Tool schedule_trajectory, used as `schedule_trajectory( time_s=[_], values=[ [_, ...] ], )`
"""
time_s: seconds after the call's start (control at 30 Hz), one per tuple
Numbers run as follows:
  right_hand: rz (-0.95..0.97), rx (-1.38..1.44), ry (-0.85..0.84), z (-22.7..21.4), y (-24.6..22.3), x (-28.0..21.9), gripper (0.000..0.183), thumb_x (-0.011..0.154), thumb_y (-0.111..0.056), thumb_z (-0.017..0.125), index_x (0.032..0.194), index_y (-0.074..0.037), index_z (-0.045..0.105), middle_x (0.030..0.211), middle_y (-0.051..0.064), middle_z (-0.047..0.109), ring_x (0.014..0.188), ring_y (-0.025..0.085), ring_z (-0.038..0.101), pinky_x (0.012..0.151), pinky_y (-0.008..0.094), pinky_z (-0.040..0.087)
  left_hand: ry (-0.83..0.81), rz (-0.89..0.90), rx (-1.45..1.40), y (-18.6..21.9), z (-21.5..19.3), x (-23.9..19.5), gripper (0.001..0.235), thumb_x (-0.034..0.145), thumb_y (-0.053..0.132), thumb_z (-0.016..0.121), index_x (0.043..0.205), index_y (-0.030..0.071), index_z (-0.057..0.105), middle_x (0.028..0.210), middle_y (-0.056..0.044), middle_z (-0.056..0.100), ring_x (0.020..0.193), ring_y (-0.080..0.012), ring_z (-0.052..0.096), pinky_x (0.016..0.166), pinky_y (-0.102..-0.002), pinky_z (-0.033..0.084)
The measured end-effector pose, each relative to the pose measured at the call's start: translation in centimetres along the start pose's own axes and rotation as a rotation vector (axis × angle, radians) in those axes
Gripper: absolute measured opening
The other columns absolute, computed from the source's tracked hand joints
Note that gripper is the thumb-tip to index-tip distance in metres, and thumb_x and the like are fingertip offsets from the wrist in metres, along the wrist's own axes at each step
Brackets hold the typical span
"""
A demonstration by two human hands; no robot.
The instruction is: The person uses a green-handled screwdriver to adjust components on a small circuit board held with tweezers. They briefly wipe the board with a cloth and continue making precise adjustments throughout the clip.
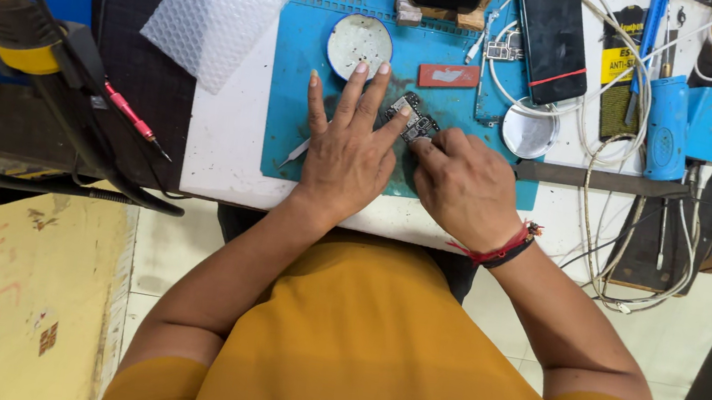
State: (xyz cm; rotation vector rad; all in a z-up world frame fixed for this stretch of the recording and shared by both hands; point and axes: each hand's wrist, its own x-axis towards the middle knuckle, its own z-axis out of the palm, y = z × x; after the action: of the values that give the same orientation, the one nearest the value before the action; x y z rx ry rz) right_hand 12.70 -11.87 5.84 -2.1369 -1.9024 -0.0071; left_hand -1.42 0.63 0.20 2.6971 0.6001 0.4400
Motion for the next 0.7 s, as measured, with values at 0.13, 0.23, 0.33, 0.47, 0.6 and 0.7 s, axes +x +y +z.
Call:
schedule_trajectory(
  time_s=[0.13,0.23,0.33,0.47,0.6,0.7],
  values=[
    [0.010,0.001,-0.009,-0.38,0.09,0.02,0.029,0.087,-0.012,0.073,0.116,-0.013,0.074,0.096,0.005,0.062,0.084,0.025,0.063,0.072,0.037,0.051,-0.006,-0.004,-0.013,0.15,0.07,0.21,0.046,0.091,0.024,0.068,0.137,0.018,0.070,0.165,-0.018,0.034,0.156,-0.0344,0.023,0.121,-0.072,-0.002],
    [0.021,-0.004,0.010,-0.31,-0.17,0.20,0.029,0.087,-0.012,0.073,0.117,-0.013,0.074,0.098,0.005,0.063,0.086,0.025,0.064,0.072,0.037,0.051,-0.006,-0.011,-0.001,0.02,-0.05,-0.05,0.046,0.091,0.024,0.068,0.137,0.018,0.070,0.165,-0.018,0.034,0.156,-0.0345,0.023,0.121,-0.072,-0.002],
    [0.048,0.041,0.016,-0.43,-0.21,0.02,0.030,0.087,-0.011,0.072,0.116,-0.012,0.074,0.098,0.006,0.063,0.086,0.026,0.064,0.071,0.037,0.052,-0.007,-0.003,-0.004,0.15,0.10,0.18,0.046,0.091,0.023,0.068,0.137,0.018,0.070,0.165,-0.018,0.034,0.156,-0.0346,0.024,0.122,-0.072,-0.001],
    [0.104,0.022,0.019,-0.22,-0.59,0.06,0.025,0.089,-0.011,0.073,0.113,-0.015,0.075,0.095,0.006,0.063,0.083,0.025,0.064,0.069,0.038,0.051,-0.007,-0.011,-0.002,0.02,-0.14,-0.09,0.045,0.091,0.024,0.069,0.136,0.018,0.071,0.165,-0.018,0.034,0.156,-0.0347,0.024,0.121,-0.072,-0.002],
    [0.052,0.057,0.036,-0.29,-0.30,0.14,0.027,0.088,-0.010,0.072,0.114,-0.013,0.075,0.096,0.004,0.063,0.084,0.025,0.065,0.068,0.038,0.051,-0.026,-0.022,-0.017,0.13,-0.08,0.21,0.045,0.089,0.024,0.069,0.134,0.018,0.071,0.164,-0.019,0.034,0.155,-0.0346,0.024,0.120,-0.072,-0.002],
    [0.067,0.033,0.041,-0.13,-0.45,-0.02,0.026,0.088,-0.011,0.072,0.113,-0.014,0.075,0.096,0.004,0.062,0.084,0.024,0.064,0.069,0.038,0.051,-0.005,-0.005,0.011,0.06,0.04,0.02,0.045,0.093,0.023,0.068,0.137,0.018,0.071,0.165,-0.017,0.034,0.157,-0.0343,0.024,0.122,-0.071,-0.002]
  ],
)
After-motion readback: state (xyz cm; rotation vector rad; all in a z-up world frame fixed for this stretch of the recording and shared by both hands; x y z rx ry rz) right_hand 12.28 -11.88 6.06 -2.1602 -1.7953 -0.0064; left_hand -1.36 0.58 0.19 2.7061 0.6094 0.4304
